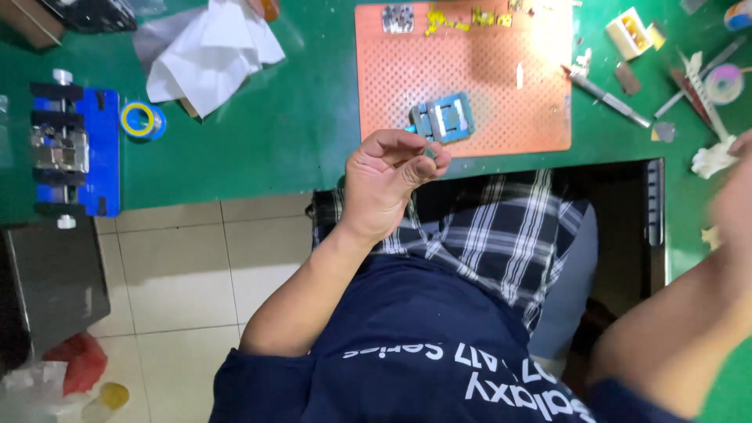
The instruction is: The person cleans a small electronic component using a toothbrush and a tissue. They then use a precision knife to scrape residue off the component and wipe it again with a tissue. Finally, they handle a small circuit board and a perforated metal sheet.
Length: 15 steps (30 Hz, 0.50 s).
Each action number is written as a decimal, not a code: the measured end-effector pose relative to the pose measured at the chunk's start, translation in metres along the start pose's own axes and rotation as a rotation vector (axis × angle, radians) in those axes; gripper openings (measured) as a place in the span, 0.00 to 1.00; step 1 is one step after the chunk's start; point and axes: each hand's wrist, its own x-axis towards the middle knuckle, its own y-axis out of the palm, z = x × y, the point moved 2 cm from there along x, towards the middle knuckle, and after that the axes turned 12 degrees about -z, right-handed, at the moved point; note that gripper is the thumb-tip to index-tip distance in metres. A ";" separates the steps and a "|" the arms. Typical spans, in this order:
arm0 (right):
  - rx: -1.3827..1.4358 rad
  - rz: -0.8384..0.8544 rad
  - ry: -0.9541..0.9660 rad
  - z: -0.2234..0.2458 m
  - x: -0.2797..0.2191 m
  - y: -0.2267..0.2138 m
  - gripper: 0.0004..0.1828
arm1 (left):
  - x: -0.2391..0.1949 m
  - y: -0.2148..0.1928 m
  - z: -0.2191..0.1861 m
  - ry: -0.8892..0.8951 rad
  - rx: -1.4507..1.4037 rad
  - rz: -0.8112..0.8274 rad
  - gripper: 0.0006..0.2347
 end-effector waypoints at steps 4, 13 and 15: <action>0.121 0.007 -0.095 0.095 -0.055 0.035 0.11 | 0.005 0.017 0.002 -0.038 0.189 0.063 0.09; 0.502 0.085 -0.245 0.155 -0.060 0.056 0.19 | 0.013 0.025 0.022 0.002 0.104 -0.056 0.07; 0.509 0.080 -0.232 0.154 -0.068 0.051 0.18 | 0.003 0.021 0.030 -0.035 0.081 -0.072 0.07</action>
